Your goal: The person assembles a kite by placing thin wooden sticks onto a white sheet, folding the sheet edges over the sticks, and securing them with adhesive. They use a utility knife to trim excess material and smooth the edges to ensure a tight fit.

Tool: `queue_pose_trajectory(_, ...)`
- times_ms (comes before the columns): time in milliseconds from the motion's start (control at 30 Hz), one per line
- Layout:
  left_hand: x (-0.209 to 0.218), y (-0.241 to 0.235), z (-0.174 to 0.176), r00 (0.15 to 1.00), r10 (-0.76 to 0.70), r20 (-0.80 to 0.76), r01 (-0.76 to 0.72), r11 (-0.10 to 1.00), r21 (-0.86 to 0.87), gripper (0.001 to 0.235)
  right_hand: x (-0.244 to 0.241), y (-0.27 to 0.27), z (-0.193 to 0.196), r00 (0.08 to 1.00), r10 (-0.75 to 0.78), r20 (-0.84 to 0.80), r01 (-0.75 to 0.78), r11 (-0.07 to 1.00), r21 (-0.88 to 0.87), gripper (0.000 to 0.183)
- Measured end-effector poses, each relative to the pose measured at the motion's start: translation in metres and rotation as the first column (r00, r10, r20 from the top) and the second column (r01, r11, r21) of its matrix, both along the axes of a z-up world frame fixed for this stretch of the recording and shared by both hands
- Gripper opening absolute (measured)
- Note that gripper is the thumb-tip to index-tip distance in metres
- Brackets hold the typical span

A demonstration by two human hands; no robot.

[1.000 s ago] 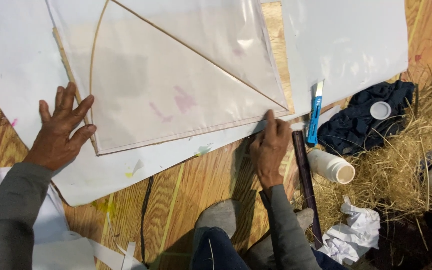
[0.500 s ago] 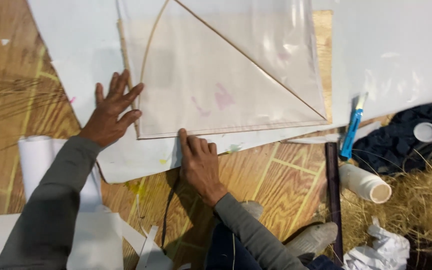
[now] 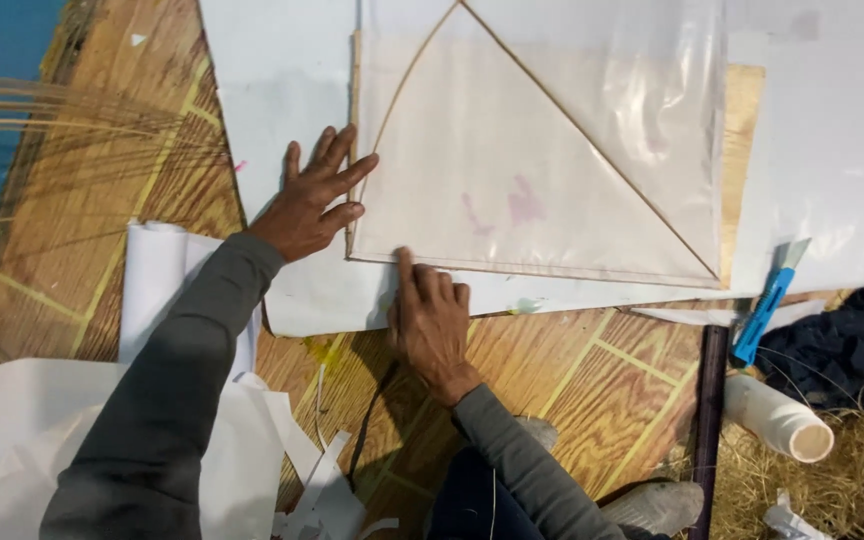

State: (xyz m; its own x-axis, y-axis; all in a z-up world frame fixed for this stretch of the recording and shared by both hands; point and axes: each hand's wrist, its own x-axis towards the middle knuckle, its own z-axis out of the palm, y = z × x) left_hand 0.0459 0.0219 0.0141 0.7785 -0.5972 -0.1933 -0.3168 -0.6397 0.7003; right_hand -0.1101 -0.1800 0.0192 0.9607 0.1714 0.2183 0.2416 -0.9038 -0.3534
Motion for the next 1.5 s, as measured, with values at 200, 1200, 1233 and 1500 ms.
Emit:
queue_pose_trajectory(200,0.001,0.002,-0.008,0.999,-0.009,0.037,0.009,1.000,0.000,0.059,-0.001,0.009,-0.001,0.989,0.094,-0.110,-0.093,0.996,0.013,0.054)
queue_pose_trajectory(1200,0.006,0.004,-0.014,0.991,-0.076,0.106,0.076,0.997,0.004,0.063,-0.109,-0.285,0.063,0.514,-0.616,0.597,0.857,0.402,-0.322,0.028)
queue_pose_trajectory(1233,0.005,0.004,-0.014,0.991,-0.086,0.104,0.086,0.996,-0.001,0.063,-0.129,-0.290,0.066,0.509,-0.618,0.599,0.860,0.391,-0.327,0.028)
queue_pose_trajectory(1500,0.008,0.004,-0.012,0.993,-0.086,0.077,0.085,0.996,0.019,0.062,-0.228,-0.375,0.023,0.644,-0.714,0.274,0.698,0.401,-0.594,0.078)
